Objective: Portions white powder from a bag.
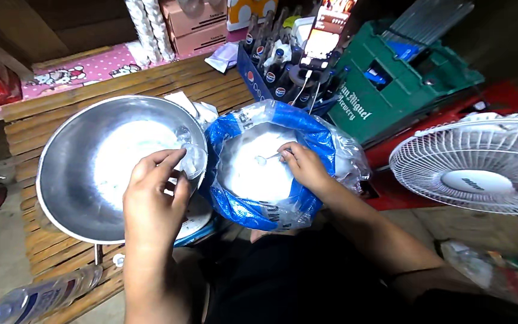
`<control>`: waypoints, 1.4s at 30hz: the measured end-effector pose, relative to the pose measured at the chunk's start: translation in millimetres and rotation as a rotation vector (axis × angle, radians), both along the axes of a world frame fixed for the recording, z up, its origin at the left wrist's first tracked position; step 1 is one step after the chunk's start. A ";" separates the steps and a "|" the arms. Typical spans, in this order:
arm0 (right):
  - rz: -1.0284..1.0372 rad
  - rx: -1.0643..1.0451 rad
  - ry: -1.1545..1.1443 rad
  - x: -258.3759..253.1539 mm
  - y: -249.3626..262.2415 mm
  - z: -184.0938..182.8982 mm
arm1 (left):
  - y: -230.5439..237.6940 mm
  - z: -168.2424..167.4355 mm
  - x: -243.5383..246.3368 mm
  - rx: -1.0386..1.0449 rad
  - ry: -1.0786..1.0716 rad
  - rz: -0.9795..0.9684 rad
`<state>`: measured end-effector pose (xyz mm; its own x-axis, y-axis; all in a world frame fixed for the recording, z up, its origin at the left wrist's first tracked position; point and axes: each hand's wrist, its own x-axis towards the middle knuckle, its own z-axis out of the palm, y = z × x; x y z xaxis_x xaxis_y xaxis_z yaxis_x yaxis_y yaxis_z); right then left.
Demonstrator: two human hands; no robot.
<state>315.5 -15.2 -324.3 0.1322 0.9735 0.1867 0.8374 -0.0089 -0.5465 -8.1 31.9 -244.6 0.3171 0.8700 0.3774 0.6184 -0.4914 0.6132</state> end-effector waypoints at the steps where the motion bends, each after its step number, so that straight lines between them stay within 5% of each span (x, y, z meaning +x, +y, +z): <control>1: -0.003 -0.034 0.044 -1.5 0.1 -0.6 | 0.0 0.2 0.3 0.000 0.000 -0.001; 10: -0.119 -0.180 0.403 5.3 -5.9 -0.2 | -0.1 1.5 3.7 0.009 -0.013 0.000; 22: -0.220 -0.072 0.859 17.5 -14.5 8.4 | 0.6 -4.4 4.4 -0.023 0.076 0.010; 42: 0.051 0.174 1.176 -19.7 -21.4 86.5 | 5.0 -2.4 13.1 0.032 0.003 0.024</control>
<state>295.8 -36.6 -237.8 0.2724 0.9563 0.1065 -0.1818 0.1598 -0.9703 5.0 36.9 -247.0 0.2972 0.8648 0.4047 0.6320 -0.4959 0.5955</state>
